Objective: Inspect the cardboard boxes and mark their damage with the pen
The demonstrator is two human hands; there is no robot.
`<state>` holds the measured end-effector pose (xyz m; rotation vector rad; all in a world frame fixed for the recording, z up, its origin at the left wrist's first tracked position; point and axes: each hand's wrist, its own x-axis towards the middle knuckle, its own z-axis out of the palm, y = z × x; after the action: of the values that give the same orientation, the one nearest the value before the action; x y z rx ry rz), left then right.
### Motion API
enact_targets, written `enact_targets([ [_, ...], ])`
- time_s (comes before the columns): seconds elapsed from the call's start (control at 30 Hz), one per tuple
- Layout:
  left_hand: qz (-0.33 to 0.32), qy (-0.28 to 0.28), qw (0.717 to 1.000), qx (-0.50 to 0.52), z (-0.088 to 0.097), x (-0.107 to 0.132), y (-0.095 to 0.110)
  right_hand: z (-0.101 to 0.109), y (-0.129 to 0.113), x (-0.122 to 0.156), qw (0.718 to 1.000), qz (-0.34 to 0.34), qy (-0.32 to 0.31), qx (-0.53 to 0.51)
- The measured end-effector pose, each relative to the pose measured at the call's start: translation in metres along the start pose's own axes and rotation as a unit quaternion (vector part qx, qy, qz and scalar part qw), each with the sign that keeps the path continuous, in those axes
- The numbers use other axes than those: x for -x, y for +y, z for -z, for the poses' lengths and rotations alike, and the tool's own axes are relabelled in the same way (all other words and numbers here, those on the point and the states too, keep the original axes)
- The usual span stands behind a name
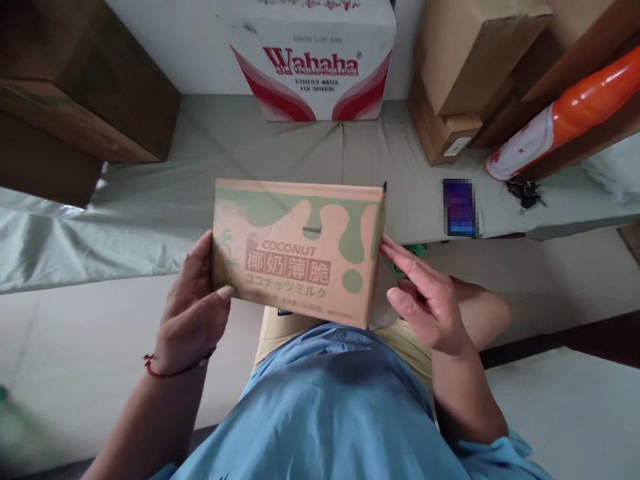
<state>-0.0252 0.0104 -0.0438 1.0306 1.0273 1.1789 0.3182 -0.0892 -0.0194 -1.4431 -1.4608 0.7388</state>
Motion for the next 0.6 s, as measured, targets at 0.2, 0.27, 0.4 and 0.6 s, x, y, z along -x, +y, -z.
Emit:
enact_targets([
  [0.2, 0.063, 0.013, 0.996, 0.058, 0.005, 0.004, -0.005, -0.014, -0.019, -0.018, 0.991, 0.101, -0.058, 0.065],
  [0.27, 0.074, 0.009, 0.995, 0.069, 0.005, 0.007, -0.005, -0.014, -0.021, -0.021, 0.990, 0.110, -0.059, 0.069],
  [0.4, 0.087, -0.015, 0.992, 0.094, 0.005, 0.010, -0.001, -0.009, -0.022, -0.024, 0.995, 0.068, -0.069, 0.029],
  [0.6, 0.048, -0.009, 0.994, 0.101, 0.005, 0.011, 0.011, -0.009, -0.011, -0.024, 0.997, 0.014, -0.077, -0.018],
])
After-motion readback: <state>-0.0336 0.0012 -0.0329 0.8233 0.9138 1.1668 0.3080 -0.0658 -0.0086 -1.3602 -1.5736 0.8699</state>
